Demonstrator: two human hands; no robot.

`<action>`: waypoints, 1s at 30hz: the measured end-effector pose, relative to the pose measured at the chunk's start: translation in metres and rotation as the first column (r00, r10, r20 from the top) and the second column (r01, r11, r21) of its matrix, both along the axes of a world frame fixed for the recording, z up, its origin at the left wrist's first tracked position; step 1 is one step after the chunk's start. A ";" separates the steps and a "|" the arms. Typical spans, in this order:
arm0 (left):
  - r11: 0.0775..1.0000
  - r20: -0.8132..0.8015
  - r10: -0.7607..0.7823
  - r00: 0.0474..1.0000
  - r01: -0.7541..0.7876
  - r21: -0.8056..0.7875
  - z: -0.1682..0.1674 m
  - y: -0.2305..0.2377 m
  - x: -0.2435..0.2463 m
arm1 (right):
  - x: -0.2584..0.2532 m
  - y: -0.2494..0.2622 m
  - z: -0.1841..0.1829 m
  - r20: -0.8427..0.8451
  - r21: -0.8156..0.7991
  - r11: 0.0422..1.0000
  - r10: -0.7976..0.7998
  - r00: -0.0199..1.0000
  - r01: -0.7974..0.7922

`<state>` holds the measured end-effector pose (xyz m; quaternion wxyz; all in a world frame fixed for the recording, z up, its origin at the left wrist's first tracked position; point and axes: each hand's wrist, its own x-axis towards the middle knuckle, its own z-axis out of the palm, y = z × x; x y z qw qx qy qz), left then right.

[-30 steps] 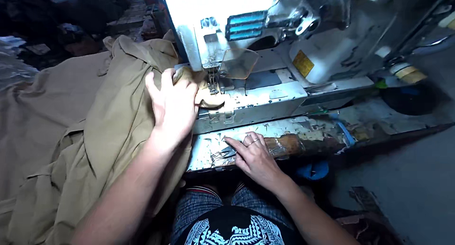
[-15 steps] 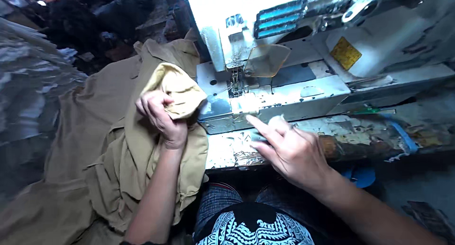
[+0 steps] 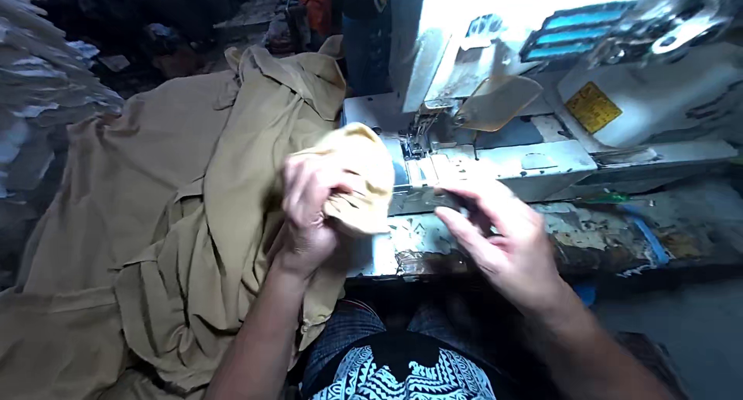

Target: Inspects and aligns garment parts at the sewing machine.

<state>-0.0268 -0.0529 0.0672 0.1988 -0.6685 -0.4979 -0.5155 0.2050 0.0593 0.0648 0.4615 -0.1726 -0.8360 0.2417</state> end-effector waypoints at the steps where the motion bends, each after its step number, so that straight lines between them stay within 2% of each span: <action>1: 0.955 0.004 -0.191 0.982 0.187 -0.230 0.015 -0.006 0.010 | 0.013 -0.003 -0.003 -0.094 -0.097 0.995 0.021 0.995 -0.030; 2: 0.826 -0.022 -0.385 0.923 0.334 -0.454 0.028 -0.006 0.019 | 0.025 -0.005 -0.004 -0.160 -0.157 0.987 0.012 0.987 -0.038; 3: 0.674 -0.053 -0.530 0.846 0.383 -0.631 0.037 -0.001 0.029 | 0.035 -0.007 -0.003 -0.181 -0.181 0.983 -0.014 0.983 -0.019; 4: 0.587 -0.063 -0.590 0.805 0.374 -0.718 0.043 0.007 0.038 | 0.040 -0.007 -0.002 -0.174 -0.182 0.983 -0.042 0.984 0.010; 5: 0.587 -0.079 -0.580 0.811 0.349 -0.730 0.044 0.013 0.044 | 0.043 -0.008 -0.002 -0.148 -0.183 0.983 -0.055 0.987 0.028; 7: 0.717 -0.100 -0.473 0.875 0.317 -0.621 0.047 0.018 0.048 | 0.046 -0.012 -0.009 -0.071 -0.186 0.982 -0.055 0.996 0.041; 8: 0.775 -0.034 -0.447 0.894 0.368 -0.514 0.049 0.013 0.051 | 0.047 -0.013 -0.015 -0.039 -0.190 0.981 -0.051 0.998 0.042; 10: 0.856 0.194 -0.419 0.887 0.457 -0.240 0.039 -0.010 0.062 | 0.051 -0.013 -0.033 0.002 -0.186 0.982 -0.041 0.999 0.041; 12: 0.933 0.382 -0.301 0.874 0.353 -0.074 0.005 -0.040 0.085 | 0.055 -0.011 -0.050 0.042 -0.100 0.994 -0.046 0.998 0.050; 14: 0.967 0.418 -0.197 0.887 0.245 -0.064 -0.048 -0.065 0.105 | 0.062 -0.014 -0.061 0.019 0.009 0.999 -0.034 0.999 0.034; 16: 0.979 0.339 -0.102 0.935 0.156 -0.134 -0.097 -0.092 0.119 | 0.069 -0.027 -0.075 -0.019 0.124 0.992 0.006 1.000 -0.004; 19: 0.975 0.209 0.090 0.974 -0.043 -0.218 -0.129 -0.114 0.126 | 0.069 -0.057 -0.112 0.015 0.271 0.962 0.028 0.999 -0.031; 21: 0.949 0.151 0.222 0.963 -0.178 -0.259 -0.138 -0.104 0.126 | 0.052 -0.067 -0.134 0.008 0.317 0.948 -0.002 1.000 -0.001; 23: 0.936 0.090 0.293 0.952 -0.267 -0.229 -0.131 -0.077 0.127 | 0.032 -0.063 -0.134 -0.071 0.287 0.958 -0.003 0.997 0.023; 25: 0.955 0.098 0.269 0.958 -0.252 -0.158 -0.098 -0.051 0.123 | 0.021 -0.053 -0.101 -0.175 0.185 0.983 0.033 0.984 0.000; 27: 0.971 0.167 0.203 0.965 -0.176 -0.164 -0.060 -0.042 0.111 | 0.026 -0.045 -0.060 -0.217 0.084 0.994 0.087 0.972 -0.070; 28: 0.969 0.223 0.181 0.958 -0.134 -0.209 -0.044 -0.044 0.102 | 0.030 -0.041 -0.043 -0.216 0.007 0.993 0.118 0.969 -0.119; 29: 0.965 0.323 0.152 0.934 -0.069 -0.254 -0.032 -0.048 0.093 | 0.033 -0.038 -0.030 -0.223 -0.135 0.972 0.157 0.962 -0.190; 30: 0.952 0.474 0.113 0.873 0.040 -0.302 -0.022 -0.054 0.085 | 0.033 -0.035 -0.020 -0.251 -0.333 0.899 0.206 0.946 -0.285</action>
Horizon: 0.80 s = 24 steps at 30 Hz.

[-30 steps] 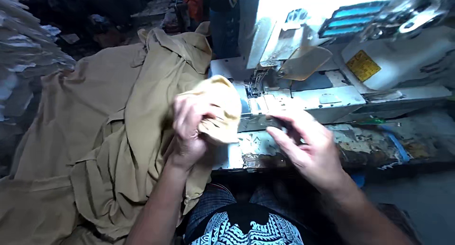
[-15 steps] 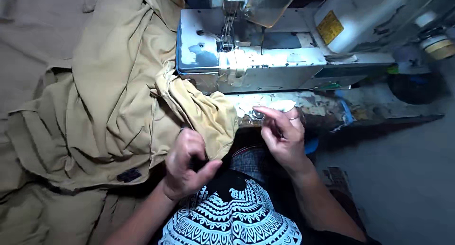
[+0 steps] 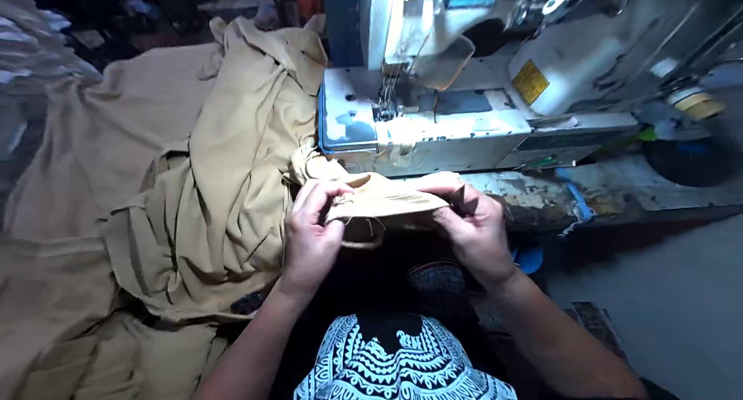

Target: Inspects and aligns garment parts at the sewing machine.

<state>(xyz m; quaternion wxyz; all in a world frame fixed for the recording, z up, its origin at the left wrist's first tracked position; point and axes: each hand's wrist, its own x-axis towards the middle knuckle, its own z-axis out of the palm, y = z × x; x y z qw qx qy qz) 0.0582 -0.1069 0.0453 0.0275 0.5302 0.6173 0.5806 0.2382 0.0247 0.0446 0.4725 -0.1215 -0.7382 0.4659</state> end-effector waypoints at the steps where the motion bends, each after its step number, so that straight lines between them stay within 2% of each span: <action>1: 0.993 0.239 -0.097 0.966 0.109 -0.035 0.009 -0.007 -0.007 | -0.002 0.003 0.006 -0.020 -0.229 0.967 0.115 0.993 -0.116; 2: 0.972 0.480 -0.187 0.857 0.234 -0.038 0.016 -0.013 -0.012 | -0.005 0.007 0.008 -0.061 -0.415 0.887 0.192 0.979 -0.200; 3: 0.943 0.633 -0.244 0.734 0.332 -0.021 0.020 -0.017 -0.016 | -0.008 0.008 0.006 -0.089 -0.539 0.813 0.208 0.974 -0.223; 4: 0.919 0.702 -0.277 0.656 0.395 -0.006 0.020 -0.019 -0.019 | -0.012 0.008 0.003 -0.105 -0.607 0.765 0.190 0.976 -0.214; 5: 0.904 0.718 -0.293 0.631 0.427 -0.005 0.016 -0.020 -0.022 | -0.016 0.008 0.000 -0.104 -0.642 0.743 0.160 0.982 -0.189; 7: 0.906 0.686 -0.286 0.669 0.422 -0.035 0.004 -0.018 -0.027 | -0.024 0.007 -0.007 -0.079 -0.673 0.728 0.104 0.991 -0.130; 10: 0.914 0.645 -0.269 0.715 0.402 -0.065 -0.006 -0.013 -0.032 | -0.027 0.012 -0.014 -0.042 -0.627 0.773 0.082 0.996 -0.090; 12: 0.917 0.641 -0.254 0.725 0.392 -0.079 -0.010 -0.008 -0.034 | -0.025 0.017 -0.019 0.044 -0.493 0.870 0.020 0.999 0.005; 14: 0.919 0.628 -0.228 0.744 0.378 -0.114 -0.013 -0.002 -0.033 | -0.020 0.020 -0.022 0.263 -0.136 0.968 -0.172 0.949 0.213; 15: 0.917 0.614 -0.220 0.758 0.375 -0.135 -0.014 0.000 -0.033 | -0.016 0.017 -0.020 0.342 0.031 0.957 -0.280 0.897 0.287; 17: 0.915 0.577 -0.212 0.789 0.368 -0.166 -0.015 0.005 -0.033 | -0.009 0.006 -0.015 0.349 0.184 0.930 -0.364 0.864 0.317; 19: 0.913 0.568 -0.205 0.797 0.364 -0.182 -0.014 0.009 -0.032 | -0.003 -0.011 -0.012 0.216 0.123 0.963 -0.263 0.940 0.241; 21: 0.913 0.573 -0.204 0.794 0.365 -0.180 -0.012 0.013 -0.030 | 0.001 -0.024 -0.011 0.159 -0.022 1.000 0.011 0.987 -0.007; 22: 0.913 0.580 -0.203 0.789 0.366 -0.178 -0.011 0.015 -0.029 | 0.000 -0.028 -0.012 0.171 -0.089 0.988 0.140 0.975 -0.127; 24: 0.912 0.597 -0.201 0.777 0.371 -0.176 -0.010 0.017 -0.027 | -0.007 -0.031 -0.018 0.214 -0.187 0.957 0.262 0.941 -0.223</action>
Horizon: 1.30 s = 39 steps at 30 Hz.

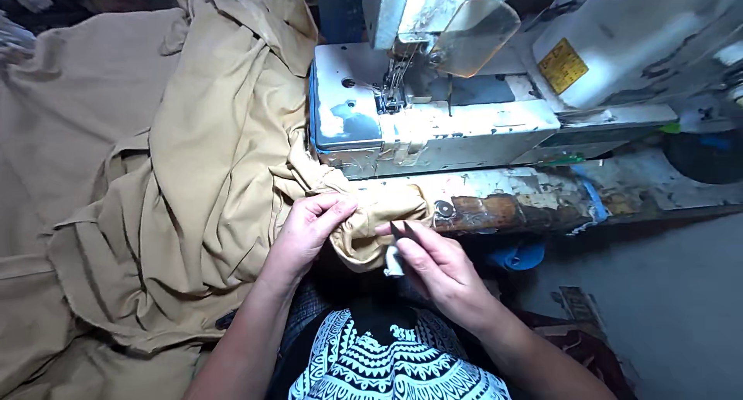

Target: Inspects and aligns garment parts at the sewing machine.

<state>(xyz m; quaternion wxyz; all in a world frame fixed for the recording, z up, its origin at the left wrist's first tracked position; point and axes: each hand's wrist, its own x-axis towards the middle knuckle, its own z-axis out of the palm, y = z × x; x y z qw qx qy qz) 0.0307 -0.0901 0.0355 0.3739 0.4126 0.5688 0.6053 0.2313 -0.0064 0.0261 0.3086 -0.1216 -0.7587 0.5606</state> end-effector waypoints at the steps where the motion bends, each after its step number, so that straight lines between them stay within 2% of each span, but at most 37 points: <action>1: 1.000 0.007 0.002 1.000 -0.002 -0.012 0.001 0.000 0.000 | -0.003 -0.001 -0.003 0.028 -0.028 1.000 0.006 1.000 -0.006; 5: 1.000 0.023 -0.006 1.000 0.006 -0.025 0.004 -0.002 0.002 | -0.011 0.000 -0.008 0.076 -0.096 0.995 -0.014 0.997 0.021; 10: 1.000 0.070 -0.012 0.997 0.014 -0.021 0.005 -0.002 0.003 | -0.016 0.003 -0.011 0.128 -0.080 0.996 -0.033 0.991 0.043; 21: 0.999 0.164 0.015 0.986 -0.008 -0.042 0.003 -0.005 0.002 | -0.020 0.000 -0.014 0.121 -0.125 0.990 -0.052 0.991 0.067; 39: 0.999 0.198 0.020 0.980 -0.010 -0.050 0.004 -0.002 0.004 | -0.028 0.002 -0.014 0.138 -0.130 0.988 -0.067 0.988 0.085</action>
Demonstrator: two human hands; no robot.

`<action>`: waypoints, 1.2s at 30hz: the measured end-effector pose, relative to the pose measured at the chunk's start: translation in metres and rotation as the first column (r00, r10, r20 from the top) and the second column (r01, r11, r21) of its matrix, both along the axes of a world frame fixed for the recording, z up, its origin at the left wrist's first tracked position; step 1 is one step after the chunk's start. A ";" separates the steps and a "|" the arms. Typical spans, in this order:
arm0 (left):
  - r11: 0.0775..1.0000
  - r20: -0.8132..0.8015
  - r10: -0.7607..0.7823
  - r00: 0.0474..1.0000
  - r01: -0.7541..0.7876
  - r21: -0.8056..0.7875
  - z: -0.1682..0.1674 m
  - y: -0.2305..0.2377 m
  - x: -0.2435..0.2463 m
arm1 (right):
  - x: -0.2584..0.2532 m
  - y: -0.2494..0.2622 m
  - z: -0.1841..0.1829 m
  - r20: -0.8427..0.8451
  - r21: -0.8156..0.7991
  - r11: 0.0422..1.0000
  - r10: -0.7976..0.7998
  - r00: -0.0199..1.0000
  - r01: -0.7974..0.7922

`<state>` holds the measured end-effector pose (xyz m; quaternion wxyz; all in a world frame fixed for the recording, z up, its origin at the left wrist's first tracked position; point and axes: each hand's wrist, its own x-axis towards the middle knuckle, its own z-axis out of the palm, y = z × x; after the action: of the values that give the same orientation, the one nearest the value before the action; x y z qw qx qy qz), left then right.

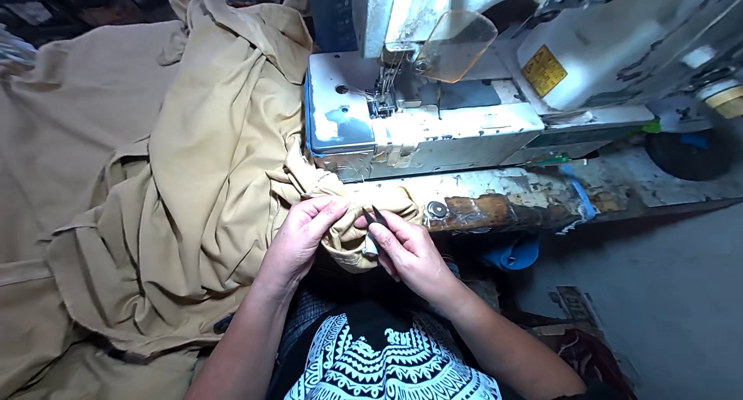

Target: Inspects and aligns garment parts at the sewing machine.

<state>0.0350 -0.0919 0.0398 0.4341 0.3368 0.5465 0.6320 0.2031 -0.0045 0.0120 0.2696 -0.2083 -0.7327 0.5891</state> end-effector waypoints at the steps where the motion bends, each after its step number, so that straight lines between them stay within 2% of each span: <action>1: 1.000 0.001 -0.005 1.000 0.005 0.000 0.000 0.000 0.000 | -0.001 0.000 0.000 0.001 -0.003 1.000 -0.004 1.000 0.004; 12: 0.999 0.015 -0.026 1.000 0.026 0.023 -0.001 -0.001 -0.003 | -0.001 -0.004 0.004 0.006 0.034 0.998 0.043 0.999 -0.044; 30: 0.999 0.009 -0.026 1.000 0.025 0.028 -0.001 -0.002 -0.004 | -0.002 -0.005 0.003 0.019 0.018 0.999 0.036 0.999 -0.036; 36: 0.998 0.037 0.041 0.998 -0.043 0.047 -0.002 -0.001 -0.003 | -0.002 -0.007 0.004 0.000 0.041 0.997 0.070 0.998 -0.070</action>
<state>0.0322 -0.0932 0.0377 0.4223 0.3239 0.5302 0.6600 0.2007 -0.0120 0.0159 0.2535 -0.1764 -0.7512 0.5834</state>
